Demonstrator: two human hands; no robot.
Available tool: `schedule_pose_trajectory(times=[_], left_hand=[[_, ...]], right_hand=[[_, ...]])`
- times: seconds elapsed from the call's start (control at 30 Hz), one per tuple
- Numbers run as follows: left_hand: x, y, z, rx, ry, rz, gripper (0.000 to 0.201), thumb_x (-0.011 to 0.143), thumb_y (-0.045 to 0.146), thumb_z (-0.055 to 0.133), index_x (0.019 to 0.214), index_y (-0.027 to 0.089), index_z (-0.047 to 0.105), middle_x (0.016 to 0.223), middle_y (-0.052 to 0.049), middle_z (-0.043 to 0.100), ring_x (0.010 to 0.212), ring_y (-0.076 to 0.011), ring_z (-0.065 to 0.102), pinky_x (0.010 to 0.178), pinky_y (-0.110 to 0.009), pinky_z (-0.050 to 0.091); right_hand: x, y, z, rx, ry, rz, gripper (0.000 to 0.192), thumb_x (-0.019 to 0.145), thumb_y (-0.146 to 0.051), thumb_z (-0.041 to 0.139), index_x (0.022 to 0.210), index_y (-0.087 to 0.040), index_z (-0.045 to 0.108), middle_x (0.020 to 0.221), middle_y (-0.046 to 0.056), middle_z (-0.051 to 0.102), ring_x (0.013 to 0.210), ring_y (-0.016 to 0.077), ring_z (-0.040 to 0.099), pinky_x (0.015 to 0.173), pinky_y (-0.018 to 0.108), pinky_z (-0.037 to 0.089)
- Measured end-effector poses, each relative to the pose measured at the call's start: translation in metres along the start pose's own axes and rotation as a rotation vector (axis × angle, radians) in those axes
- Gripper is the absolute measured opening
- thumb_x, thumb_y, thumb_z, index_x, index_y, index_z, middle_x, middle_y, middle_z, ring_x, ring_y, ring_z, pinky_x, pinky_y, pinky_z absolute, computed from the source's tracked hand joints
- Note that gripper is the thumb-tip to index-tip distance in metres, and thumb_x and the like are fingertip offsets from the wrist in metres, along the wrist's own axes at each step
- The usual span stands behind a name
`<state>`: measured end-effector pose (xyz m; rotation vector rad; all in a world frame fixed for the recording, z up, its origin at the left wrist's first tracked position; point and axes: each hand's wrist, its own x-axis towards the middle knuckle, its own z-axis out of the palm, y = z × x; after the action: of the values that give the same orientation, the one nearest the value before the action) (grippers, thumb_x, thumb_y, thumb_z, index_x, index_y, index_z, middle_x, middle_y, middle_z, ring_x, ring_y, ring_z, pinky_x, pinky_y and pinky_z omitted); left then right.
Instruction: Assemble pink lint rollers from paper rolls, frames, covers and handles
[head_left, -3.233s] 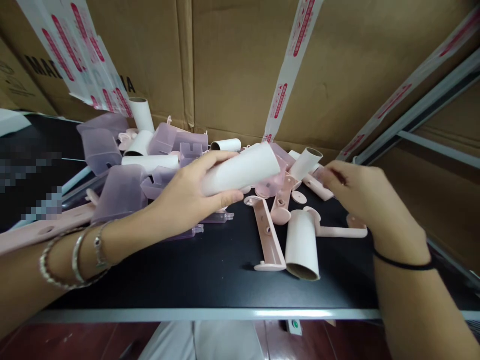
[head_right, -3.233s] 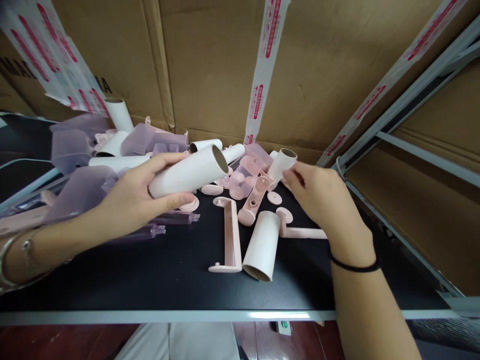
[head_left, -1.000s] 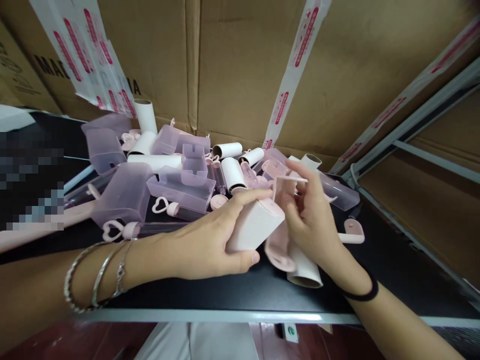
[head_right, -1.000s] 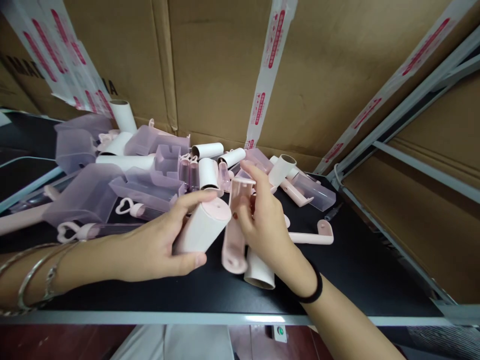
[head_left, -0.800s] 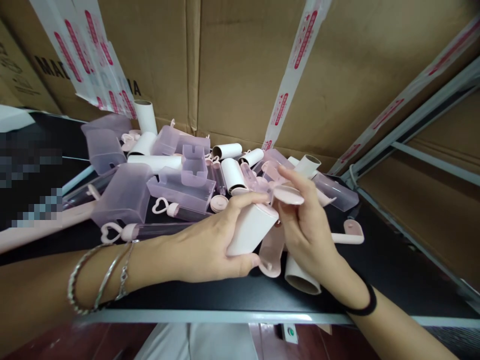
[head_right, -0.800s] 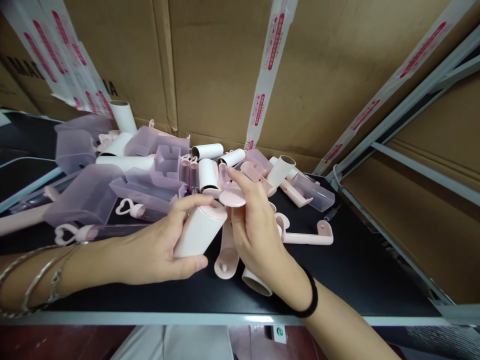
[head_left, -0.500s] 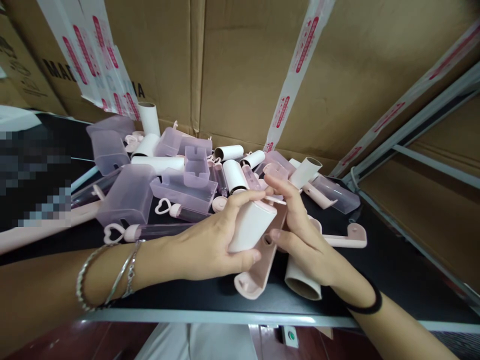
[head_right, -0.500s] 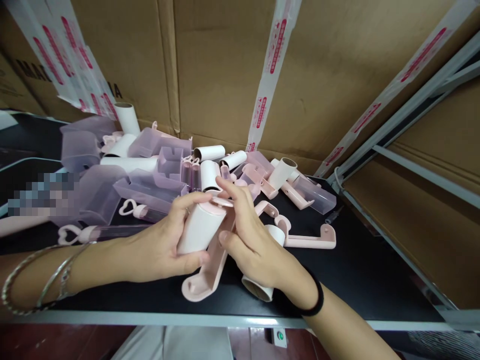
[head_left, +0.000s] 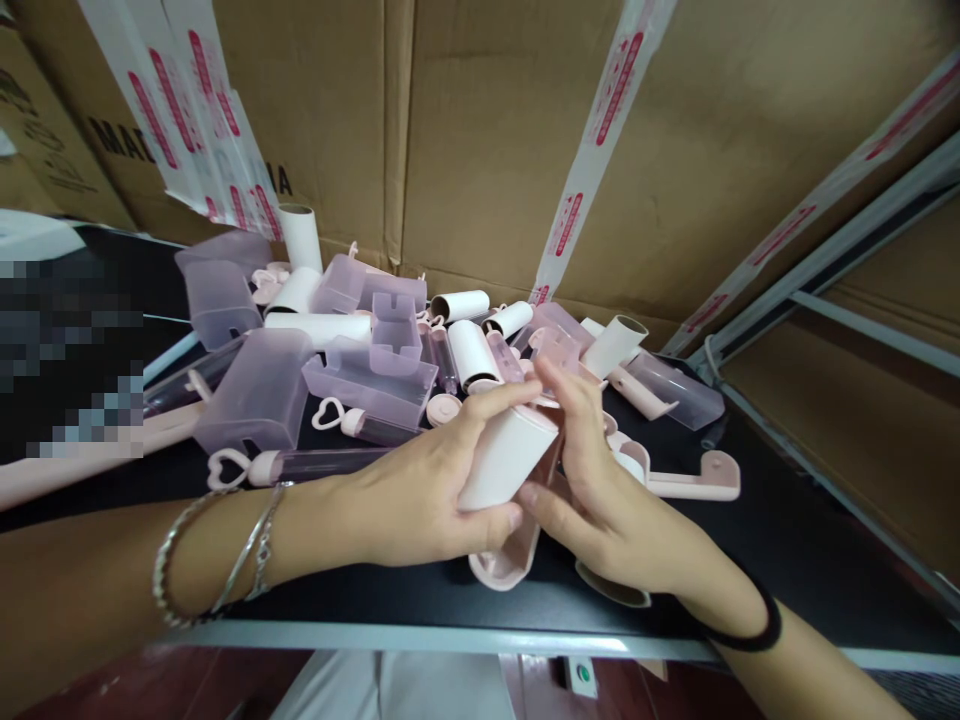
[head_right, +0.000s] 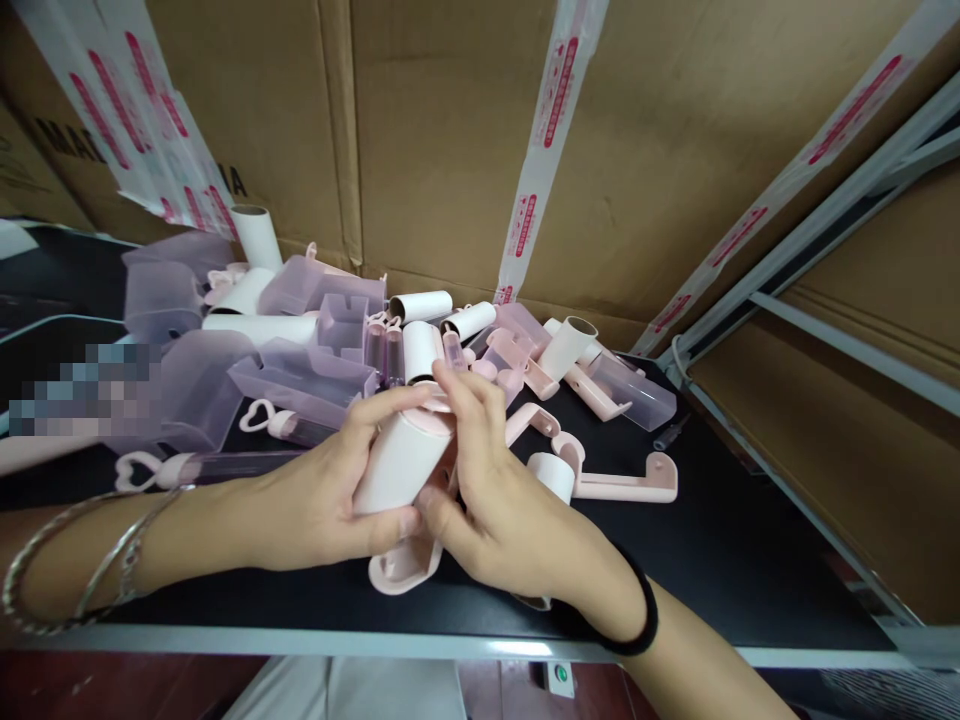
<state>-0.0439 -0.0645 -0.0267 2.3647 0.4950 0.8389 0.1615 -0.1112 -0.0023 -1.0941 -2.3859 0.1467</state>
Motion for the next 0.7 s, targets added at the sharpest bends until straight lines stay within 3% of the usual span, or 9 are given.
schedule_pose_trajectory(times=[0.13, 0.27, 0.33, 0.4, 0.47, 0.53, 0.6, 0.7], left_hand=[[0.002, -0.002, -0.002, -0.057, 0.01, -0.008, 0.087, 0.084, 0.033, 0.065, 0.148, 0.031, 0.006, 0.146, -0.014, 0.042, 0.115, -0.0269, 0.06, 0.093, -0.042, 0.053], [0.003, 0.001, 0.0, -0.24, 0.094, -0.094, 0.08, 0.086, 0.036, 0.065, 0.146, 0.034, 0.012, 0.147, -0.01, 0.042, 0.115, -0.0243, 0.06, 0.096, -0.041, 0.053], [0.004, 0.004, 0.0, -0.338, 0.165, -0.145, 0.078, 0.086, 0.035, 0.065, 0.145, 0.035, 0.014, 0.145, -0.008, 0.044, 0.115, -0.0224, 0.06, 0.097, -0.039, 0.054], [0.006, 0.007, -0.001, -0.405, 0.24, -0.193, 0.076, 0.086, 0.034, 0.064, 0.143, 0.035, 0.013, 0.141, -0.008, 0.046, 0.113, -0.0208, 0.061, 0.093, -0.036, 0.056], [0.009, 0.007, -0.003, -0.456, 0.312, -0.225, 0.073, 0.087, 0.032, 0.061, 0.141, 0.034, 0.012, 0.138, -0.008, 0.049, 0.106, -0.0195, 0.063, 0.086, -0.035, 0.059], [0.012, 0.007, -0.005, -0.492, 0.357, -0.23, 0.071, 0.086, 0.033, 0.06, 0.139, 0.035, 0.012, 0.133, -0.007, 0.052, 0.096, -0.0182, 0.066, 0.075, -0.032, 0.061], [0.015, 0.006, -0.006, -0.521, 0.368, -0.245, 0.073, 0.085, 0.034, 0.061, 0.139, 0.035, 0.012, 0.123, -0.006, 0.057, 0.083, -0.0164, 0.066, 0.063, -0.029, 0.059], [0.022, 0.007, -0.008, -0.546, 0.435, -0.298, 0.076, 0.082, 0.033, 0.062, 0.139, 0.035, 0.012, 0.11, -0.004, 0.059, 0.065, -0.0121, 0.06, 0.05, -0.025, 0.054]], right_hand=[[-0.001, -0.002, 0.002, 0.003, -0.019, 0.048, 0.093, 0.094, -0.037, 0.047, 0.153, -0.029, -0.024, 0.162, 0.013, -0.001, 0.152, 0.0336, 0.004, 0.115, 0.057, 0.032], [0.0, -0.002, 0.008, 0.124, 0.063, 0.06, 0.091, 0.096, -0.034, 0.048, 0.153, -0.033, -0.023, 0.165, 0.009, -0.006, 0.152, 0.0323, 0.011, 0.116, 0.056, 0.033], [0.0, -0.002, 0.009, 0.339, 0.156, 0.107, 0.088, 0.095, -0.034, 0.052, 0.154, -0.036, -0.013, 0.166, 0.008, 0.002, 0.149, 0.0295, 0.025, 0.113, 0.05, 0.041], [0.0, -0.003, 0.01, 0.578, 0.174, 0.202, 0.078, 0.093, -0.037, 0.056, 0.153, -0.036, 0.006, 0.164, 0.008, 0.016, 0.141, 0.0268, 0.04, 0.105, 0.043, 0.05], [0.0, -0.003, 0.01, 0.725, 0.104, 0.303, 0.064, 0.093, -0.04, 0.056, 0.149, -0.034, 0.025, 0.154, 0.008, 0.037, 0.131, 0.0241, 0.051, 0.098, 0.039, 0.055], [0.001, -0.004, 0.01, 0.835, 0.027, 0.368, 0.051, 0.095, -0.043, 0.054, 0.142, -0.031, 0.038, 0.131, 0.008, 0.057, 0.112, 0.02, 0.062, 0.091, 0.036, 0.058], [0.004, -0.005, 0.012, 0.982, -0.023, 0.394, 0.044, 0.095, -0.044, 0.053, 0.134, -0.028, 0.044, 0.106, 0.004, 0.063, 0.091, 0.0154, 0.066, 0.083, 0.033, 0.06], [0.011, -0.005, 0.018, 1.224, -0.06, 0.436, 0.045, 0.091, -0.046, 0.059, 0.128, -0.025, 0.045, 0.092, 0.002, 0.062, 0.08, 0.0138, 0.068, 0.072, 0.03, 0.06]])
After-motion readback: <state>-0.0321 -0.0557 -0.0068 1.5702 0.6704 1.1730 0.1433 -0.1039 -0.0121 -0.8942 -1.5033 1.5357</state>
